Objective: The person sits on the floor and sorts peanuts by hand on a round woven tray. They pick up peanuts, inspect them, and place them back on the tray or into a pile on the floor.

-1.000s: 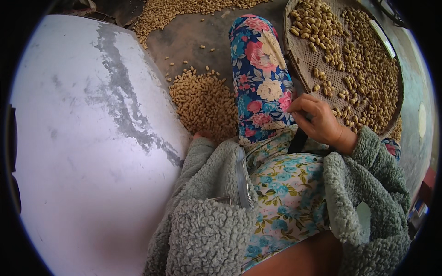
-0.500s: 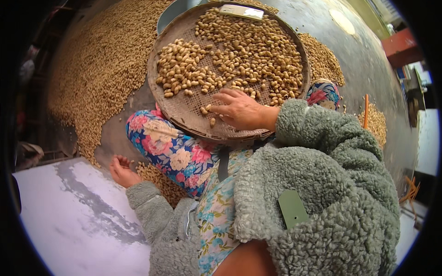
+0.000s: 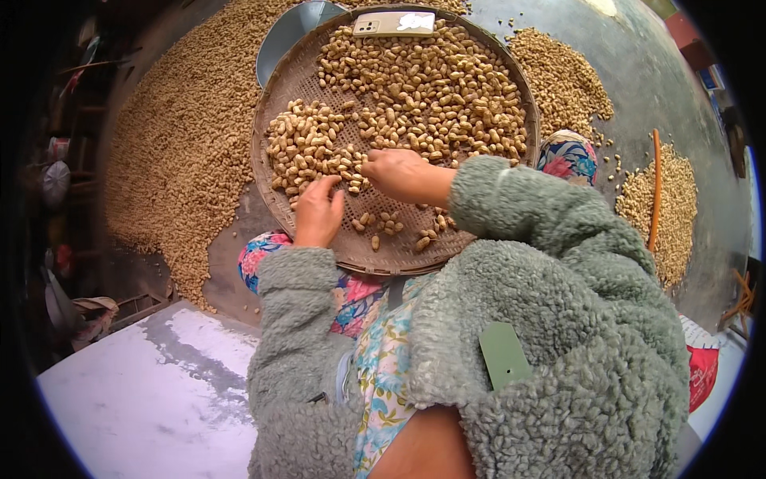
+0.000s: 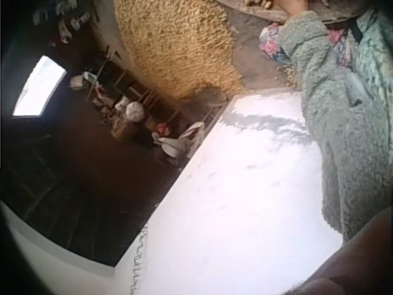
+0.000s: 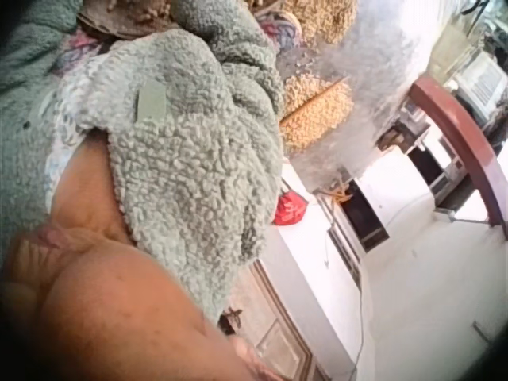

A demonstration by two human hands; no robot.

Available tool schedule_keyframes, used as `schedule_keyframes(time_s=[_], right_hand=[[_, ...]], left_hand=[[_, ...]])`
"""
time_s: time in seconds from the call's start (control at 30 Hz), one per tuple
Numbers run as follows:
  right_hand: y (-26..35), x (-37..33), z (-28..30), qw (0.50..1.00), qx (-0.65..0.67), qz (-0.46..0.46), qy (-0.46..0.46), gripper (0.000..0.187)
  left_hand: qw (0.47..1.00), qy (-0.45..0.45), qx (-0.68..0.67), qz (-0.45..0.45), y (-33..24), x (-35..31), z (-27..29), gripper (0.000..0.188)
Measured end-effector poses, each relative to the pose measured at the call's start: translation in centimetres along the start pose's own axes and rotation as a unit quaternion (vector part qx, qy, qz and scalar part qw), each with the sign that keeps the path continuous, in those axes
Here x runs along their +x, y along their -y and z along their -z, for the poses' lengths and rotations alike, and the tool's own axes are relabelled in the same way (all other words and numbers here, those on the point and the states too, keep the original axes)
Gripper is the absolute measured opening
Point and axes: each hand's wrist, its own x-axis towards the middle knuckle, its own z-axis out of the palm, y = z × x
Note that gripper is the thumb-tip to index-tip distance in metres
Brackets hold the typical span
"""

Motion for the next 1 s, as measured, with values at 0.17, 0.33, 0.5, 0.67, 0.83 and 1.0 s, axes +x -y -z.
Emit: schedule_keyframes(time_s=[0.17,0.33,0.5,0.67,0.83,1.0], right_hand=[[-1.9,2.5,-2.6,0.999,0.036,0.015,-0.036,0.014],[-2.9,1.5,-2.5,0.998,0.036,0.039,-0.044,0.019],[-3.4,2.2,-0.8,0.927,0.34,-0.16,-0.025,0.017],[-2.4,5.2,0.2,0.898,0.361,-0.242,0.061,0.016],[-2.5,5.9,-3.0,0.994,0.094,-0.044,-0.031,0.014],[-2.8,4.8,-1.5,0.986,0.151,-0.062,-0.024,0.018]], left_hand=[[0.999,-0.028,0.018,-0.037,0.9,2.0,-4.8,0.019],[0.997,-0.049,0.001,-0.058,0.8,1.8,-5.6,0.023],[0.998,0.034,-0.033,0.034,-0.4,1.4,-4.8,0.019],[0.966,0.144,-0.173,0.125,-1.7,-0.7,-3.7,0.029],[0.816,0.208,-0.488,0.228,-0.3,-0.8,-0.8,0.019],[0.697,0.101,-0.647,0.292,1.4,-0.9,0.1,0.02]])
